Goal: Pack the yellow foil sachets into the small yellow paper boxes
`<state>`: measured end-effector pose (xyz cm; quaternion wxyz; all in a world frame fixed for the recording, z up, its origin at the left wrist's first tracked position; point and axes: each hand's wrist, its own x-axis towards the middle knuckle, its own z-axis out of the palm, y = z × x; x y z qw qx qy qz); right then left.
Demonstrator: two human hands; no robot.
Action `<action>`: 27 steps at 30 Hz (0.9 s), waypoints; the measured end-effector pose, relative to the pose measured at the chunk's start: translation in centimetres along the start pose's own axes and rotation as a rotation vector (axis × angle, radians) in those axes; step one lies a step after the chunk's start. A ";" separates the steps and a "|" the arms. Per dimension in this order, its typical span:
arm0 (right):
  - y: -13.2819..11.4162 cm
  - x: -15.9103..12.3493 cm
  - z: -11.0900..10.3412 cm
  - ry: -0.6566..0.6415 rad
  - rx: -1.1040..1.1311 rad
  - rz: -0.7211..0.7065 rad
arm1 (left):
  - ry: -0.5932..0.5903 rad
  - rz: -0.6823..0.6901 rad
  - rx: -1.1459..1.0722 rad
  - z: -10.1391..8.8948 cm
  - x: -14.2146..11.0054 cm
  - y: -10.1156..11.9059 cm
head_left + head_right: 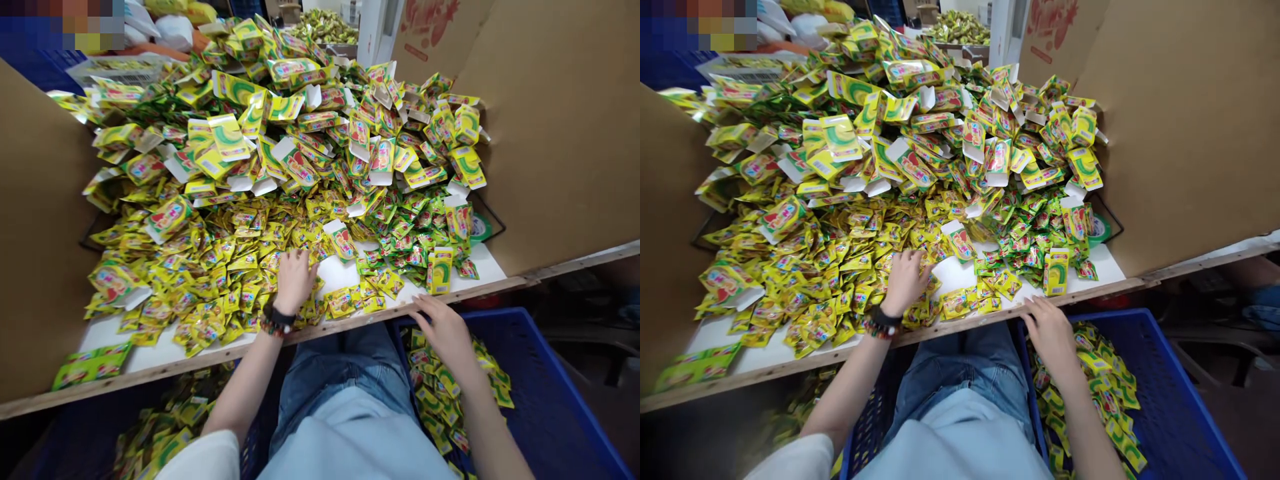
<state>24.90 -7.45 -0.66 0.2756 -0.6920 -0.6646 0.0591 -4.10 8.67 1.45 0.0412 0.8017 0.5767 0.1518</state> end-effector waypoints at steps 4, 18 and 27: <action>-4.3 6.7 5.0 -0.123 0.162 -0.060 | -0.124 -0.051 0.178 0.5 4.3 -0.7; -6.7 9.7 8.9 0.011 0.961 0.116 | 0.021 -0.180 -0.850 0.6 2.3 1.7; -8.6 8.7 8.2 0.209 1.614 0.687 | -0.074 -0.246 -0.718 1.5 1.1 4.5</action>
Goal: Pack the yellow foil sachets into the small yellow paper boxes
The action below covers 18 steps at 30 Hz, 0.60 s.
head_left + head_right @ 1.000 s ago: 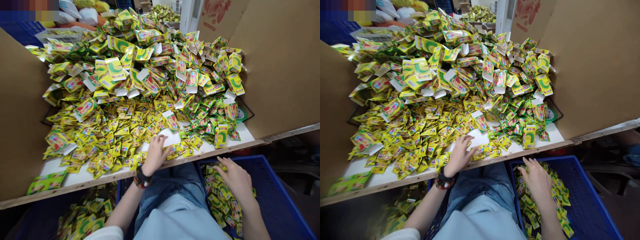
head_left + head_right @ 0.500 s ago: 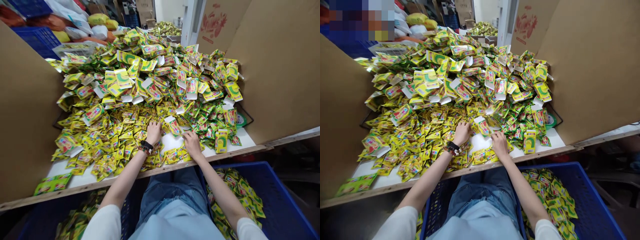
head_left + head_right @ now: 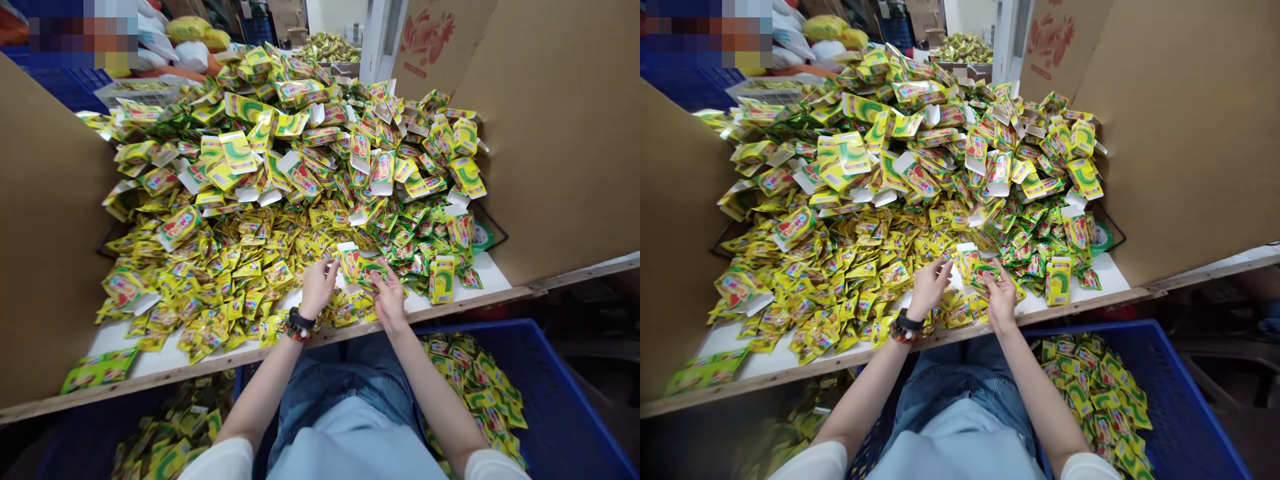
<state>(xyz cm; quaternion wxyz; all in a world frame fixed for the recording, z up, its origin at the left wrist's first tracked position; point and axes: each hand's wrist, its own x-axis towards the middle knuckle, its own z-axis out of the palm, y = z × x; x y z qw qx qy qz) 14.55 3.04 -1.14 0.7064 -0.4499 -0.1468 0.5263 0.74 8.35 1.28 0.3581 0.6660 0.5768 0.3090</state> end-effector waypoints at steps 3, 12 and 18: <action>-0.7 -0.1 -1.4 0.038 -0.041 -0.045 | -0.017 -0.037 0.439 1.7 2.2 0.8; -2.7 -0.4 -3.0 0.112 -0.329 -0.438 | -0.023 0.096 0.747 5.0 1.7 4.0; -6.0 -0.8 -1.3 -0.095 -0.409 -0.594 | 0.015 0.414 0.522 2.3 -3.8 2.8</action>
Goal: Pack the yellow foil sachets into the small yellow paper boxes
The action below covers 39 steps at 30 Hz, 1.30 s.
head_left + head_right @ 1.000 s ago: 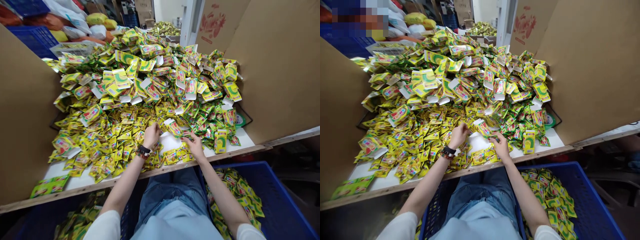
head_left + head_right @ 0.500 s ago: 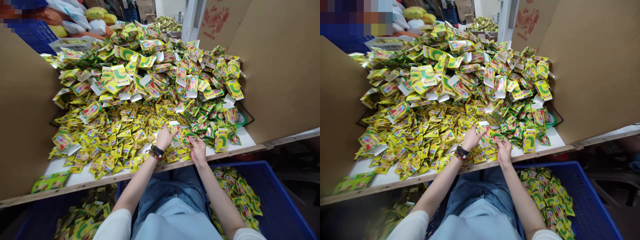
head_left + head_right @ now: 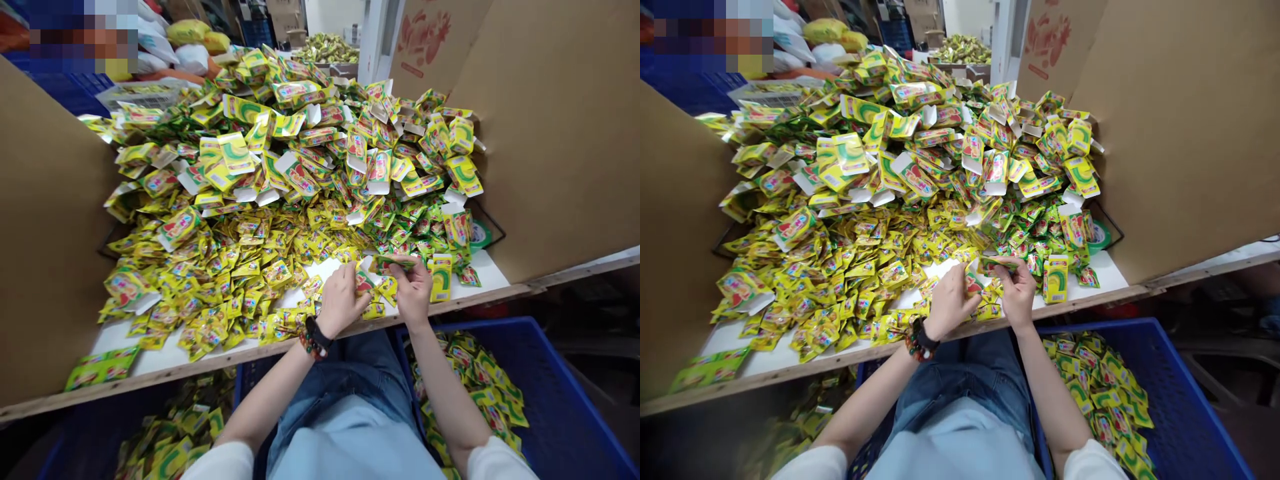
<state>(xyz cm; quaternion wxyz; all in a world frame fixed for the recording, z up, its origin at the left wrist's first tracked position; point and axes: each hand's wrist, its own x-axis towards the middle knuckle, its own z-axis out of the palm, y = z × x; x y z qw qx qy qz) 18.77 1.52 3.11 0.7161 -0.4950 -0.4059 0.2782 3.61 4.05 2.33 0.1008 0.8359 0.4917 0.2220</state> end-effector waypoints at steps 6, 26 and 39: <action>-3.3 -0.2 -0.3 -0.551 -0.382 0.005 | 0.102 -0.101 -0.148 0.4 -4.2 0.1; -0.6 -7.0 0.8 -0.442 -0.646 -0.342 | 0.328 -0.067 -0.444 5.0 -8.0 0.1; -0.5 -7.0 1.0 -0.501 -0.197 0.214 | 0.250 -0.069 -0.407 5.2 -7.8 0.0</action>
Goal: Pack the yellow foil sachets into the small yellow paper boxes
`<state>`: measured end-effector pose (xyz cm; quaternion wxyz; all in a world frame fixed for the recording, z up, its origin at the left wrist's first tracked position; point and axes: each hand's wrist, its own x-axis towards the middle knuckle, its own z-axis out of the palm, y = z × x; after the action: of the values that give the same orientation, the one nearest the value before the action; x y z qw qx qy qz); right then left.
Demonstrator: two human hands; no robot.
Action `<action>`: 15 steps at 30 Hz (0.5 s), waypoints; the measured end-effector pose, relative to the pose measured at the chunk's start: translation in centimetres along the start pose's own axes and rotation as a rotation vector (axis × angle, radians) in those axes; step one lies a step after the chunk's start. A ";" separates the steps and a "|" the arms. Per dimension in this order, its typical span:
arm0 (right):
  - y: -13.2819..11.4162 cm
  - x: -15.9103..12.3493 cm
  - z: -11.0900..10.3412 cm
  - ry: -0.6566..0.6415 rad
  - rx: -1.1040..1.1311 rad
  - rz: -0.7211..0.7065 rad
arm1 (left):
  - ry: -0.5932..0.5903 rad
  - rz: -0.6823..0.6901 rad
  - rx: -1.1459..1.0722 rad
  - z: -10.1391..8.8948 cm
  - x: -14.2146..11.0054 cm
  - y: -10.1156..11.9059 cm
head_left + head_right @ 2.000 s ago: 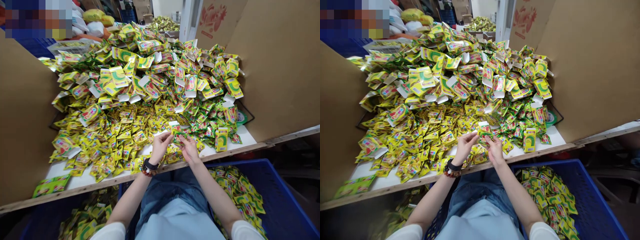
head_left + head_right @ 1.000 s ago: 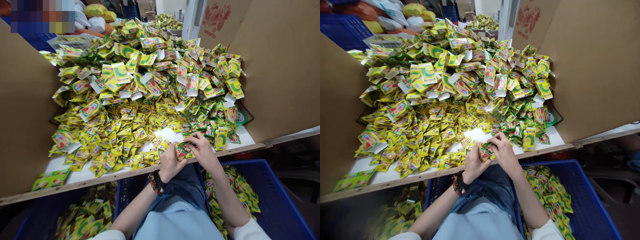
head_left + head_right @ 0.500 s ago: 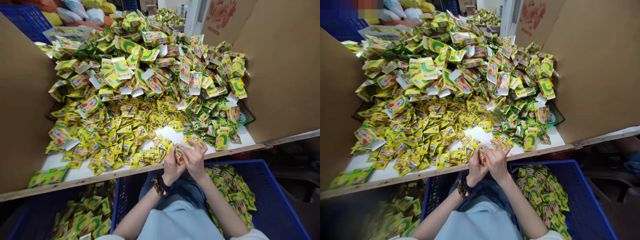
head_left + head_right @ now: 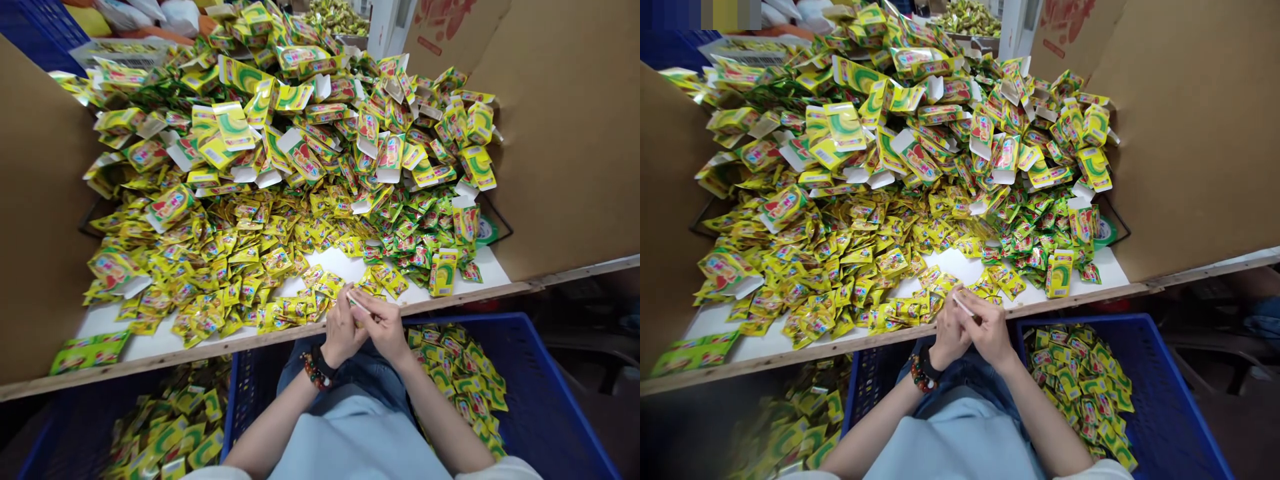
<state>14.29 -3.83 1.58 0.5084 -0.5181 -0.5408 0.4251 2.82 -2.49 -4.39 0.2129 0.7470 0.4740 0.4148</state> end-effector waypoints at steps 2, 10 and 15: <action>0.0 0.1 0.3 0.103 0.001 0.050 | -0.038 -0.022 0.030 -0.2 0.1 0.2; -0.4 0.8 0.3 0.045 0.127 0.123 | -0.054 -0.077 0.015 -0.1 0.3 0.5; -0.2 -0.3 0.7 -0.030 -0.026 -0.007 | 0.011 -0.102 -0.011 -0.1 0.1 0.5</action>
<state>13.59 -4.09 1.69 0.4948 -0.5166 -0.5556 0.4239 3.00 -2.59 -3.92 0.2352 0.7184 0.5103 0.4102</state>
